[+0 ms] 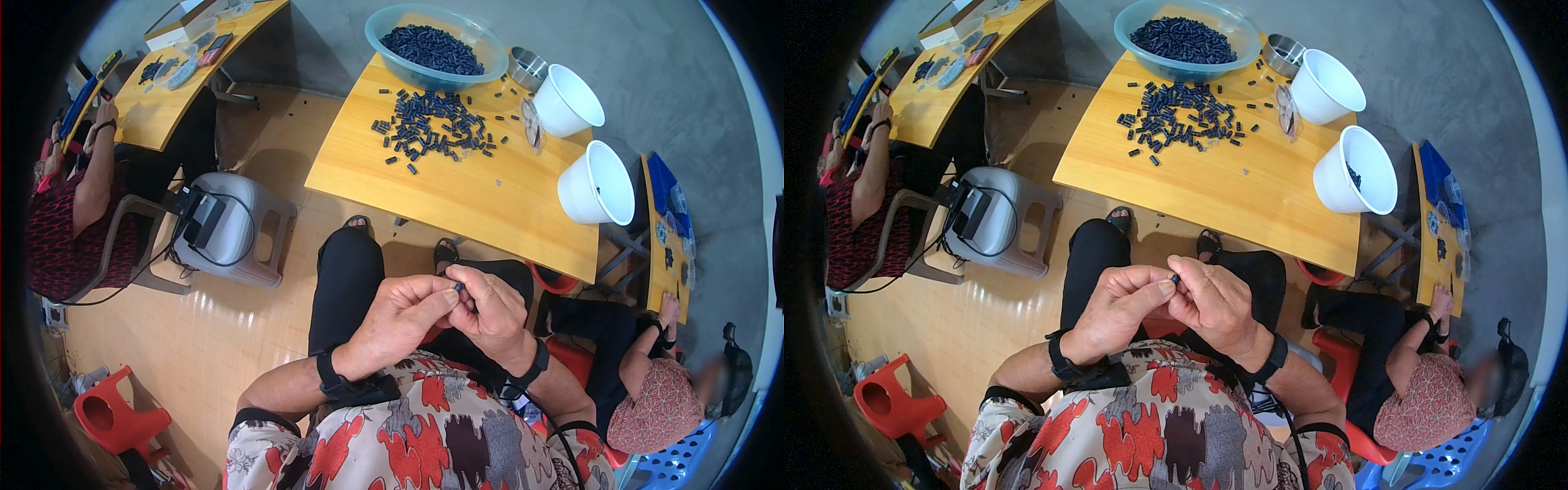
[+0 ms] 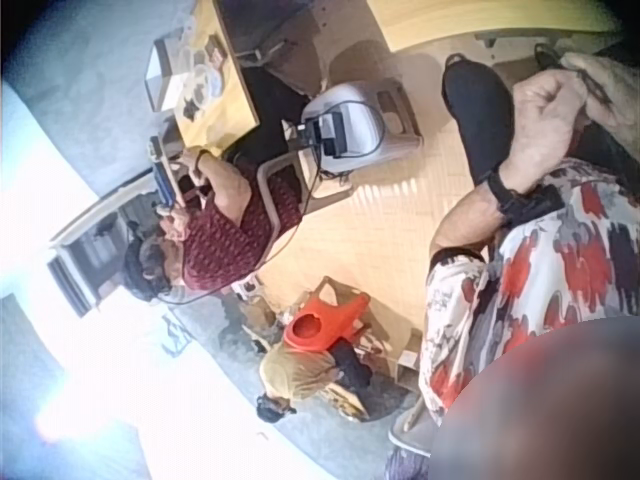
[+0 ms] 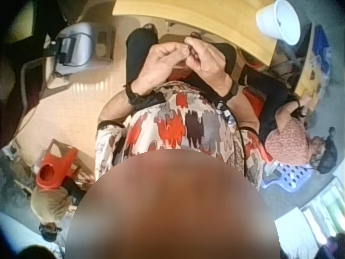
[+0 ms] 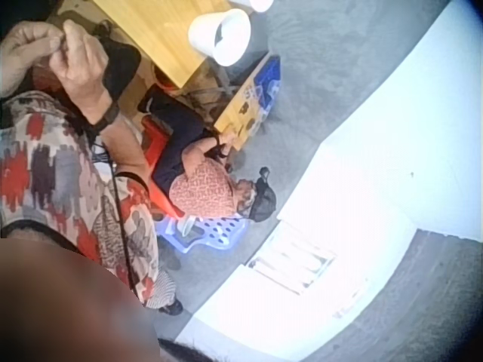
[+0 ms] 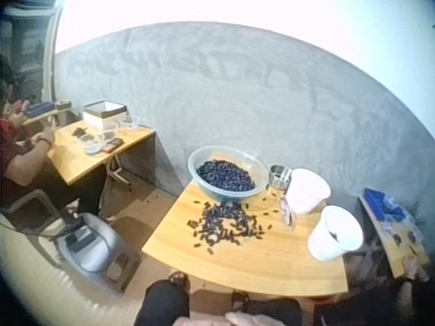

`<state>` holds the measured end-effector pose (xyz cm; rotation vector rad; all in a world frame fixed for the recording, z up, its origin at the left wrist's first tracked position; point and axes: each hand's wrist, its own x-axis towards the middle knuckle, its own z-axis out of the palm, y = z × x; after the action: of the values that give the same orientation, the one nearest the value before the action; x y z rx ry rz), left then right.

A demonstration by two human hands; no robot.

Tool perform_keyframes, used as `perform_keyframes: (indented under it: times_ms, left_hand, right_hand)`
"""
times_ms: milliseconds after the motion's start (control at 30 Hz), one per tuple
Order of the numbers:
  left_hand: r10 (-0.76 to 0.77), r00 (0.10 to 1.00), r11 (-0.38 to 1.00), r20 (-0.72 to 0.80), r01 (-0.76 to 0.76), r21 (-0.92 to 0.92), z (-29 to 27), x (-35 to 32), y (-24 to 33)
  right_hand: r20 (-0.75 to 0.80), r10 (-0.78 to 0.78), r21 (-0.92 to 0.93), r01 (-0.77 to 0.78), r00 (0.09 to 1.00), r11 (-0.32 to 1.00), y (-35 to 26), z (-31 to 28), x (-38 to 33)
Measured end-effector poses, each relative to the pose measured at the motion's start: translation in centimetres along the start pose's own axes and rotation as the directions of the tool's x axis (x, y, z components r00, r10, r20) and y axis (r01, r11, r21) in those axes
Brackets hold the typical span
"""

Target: Inspecting and sorting small blue plastic or rubber components into containers on a workshop table.

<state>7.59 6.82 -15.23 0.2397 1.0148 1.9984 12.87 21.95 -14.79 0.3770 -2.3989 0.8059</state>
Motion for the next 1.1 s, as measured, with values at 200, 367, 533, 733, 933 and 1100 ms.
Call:
perform_keyframes:
  times_ms: [200, 367, 533, 733, 933, 1100]
  left_hand:
    - [0.032, 0.999, 0.999, 0.002, -0.032, 0.032, 0.2, 0.3, 0.0]
    - [-0.057, 0.998, 0.996, 0.028, 0.055, 0.072, -0.5, 0.5, 0.5]
    - [-0.069, 0.991, 0.997, 0.112, 0.071, -0.012, -1.1, 0.3, 1.0]
    - [-0.117, 0.983, 0.992, 0.138, 0.122, -0.029, -1.2, 0.0, 1.4]
    - [-0.123, 0.984, 0.992, 0.13, 0.125, -0.001, -1.2, -0.4, 2.0]
    - [-0.131, 0.985, 0.991, 0.115, 0.125, 0.057, -1.4, -0.3, 1.6]
  right_hand:
    - [0.03, 0.04, -0.001, -0.04, 0.999, 0.999, 0.0, -0.2, 0.2]
    - [0.15, 0.162, 0.124, -0.181, 0.975, 0.976, -0.3, -1.6, 0.8]
    - [0.316, 0.277, 0.383, -0.389, 0.908, 0.838, 0.4, -2.8, 1.3]
    - [0.307, 0.326, 0.488, -0.442, 0.894, 0.753, 0.8, -2.1, 0.8]
    - [0.323, 0.354, 0.51, -0.477, 0.878, 0.716, 0.8, -1.9, 0.5]
    - [0.327, 0.364, 0.503, -0.487, 0.872, 0.714, 0.7, -1.8, 0.4]
